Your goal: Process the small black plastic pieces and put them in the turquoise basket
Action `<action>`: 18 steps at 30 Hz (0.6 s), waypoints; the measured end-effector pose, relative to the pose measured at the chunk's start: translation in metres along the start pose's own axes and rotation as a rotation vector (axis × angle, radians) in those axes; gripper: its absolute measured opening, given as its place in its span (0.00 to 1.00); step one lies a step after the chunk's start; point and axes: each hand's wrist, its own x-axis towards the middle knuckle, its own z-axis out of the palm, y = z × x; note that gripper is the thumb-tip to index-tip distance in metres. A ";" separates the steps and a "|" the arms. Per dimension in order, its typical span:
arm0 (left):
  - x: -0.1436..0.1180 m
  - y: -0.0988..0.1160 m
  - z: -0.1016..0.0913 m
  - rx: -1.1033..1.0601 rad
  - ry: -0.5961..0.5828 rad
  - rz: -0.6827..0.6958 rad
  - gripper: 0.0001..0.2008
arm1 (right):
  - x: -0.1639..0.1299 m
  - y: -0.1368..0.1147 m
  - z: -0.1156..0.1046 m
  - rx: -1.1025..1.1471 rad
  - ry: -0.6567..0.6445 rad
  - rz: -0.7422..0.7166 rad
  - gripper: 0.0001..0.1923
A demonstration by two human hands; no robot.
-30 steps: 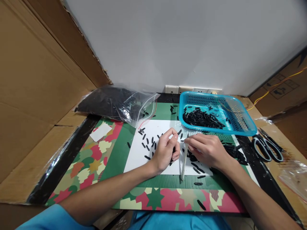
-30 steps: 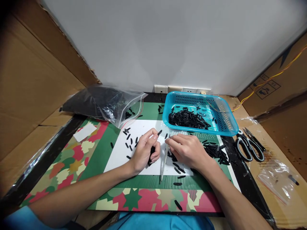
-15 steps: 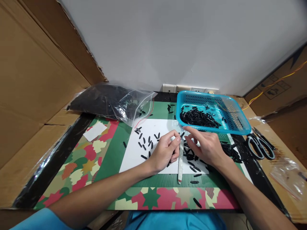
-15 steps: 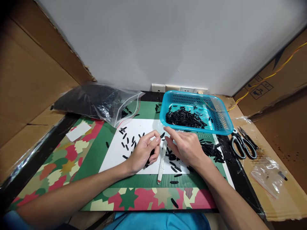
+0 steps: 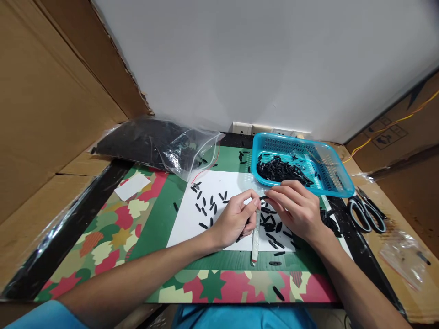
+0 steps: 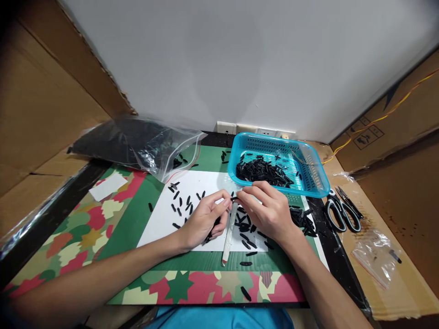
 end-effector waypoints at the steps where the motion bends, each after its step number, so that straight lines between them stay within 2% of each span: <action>1: 0.000 0.000 0.000 -0.010 0.002 0.000 0.18 | 0.000 0.000 0.000 -0.003 0.007 0.000 0.10; 4: 0.000 0.001 -0.001 -0.052 0.013 -0.010 0.17 | 0.001 -0.001 -0.001 -0.072 0.035 0.068 0.09; 8: -0.001 0.004 -0.002 -0.078 0.011 -0.061 0.17 | 0.000 0.004 -0.003 -0.316 0.039 0.291 0.03; 11: -0.001 0.005 -0.002 -0.074 0.013 -0.077 0.18 | 0.000 0.007 -0.004 -0.390 0.024 0.397 0.05; 14: -0.001 0.004 -0.002 -0.077 0.039 -0.078 0.18 | 0.001 -0.001 -0.002 -0.282 0.030 0.320 0.10; 18: 0.000 0.005 0.000 -0.040 0.119 -0.093 0.20 | 0.003 -0.027 0.005 0.067 -0.018 0.036 0.11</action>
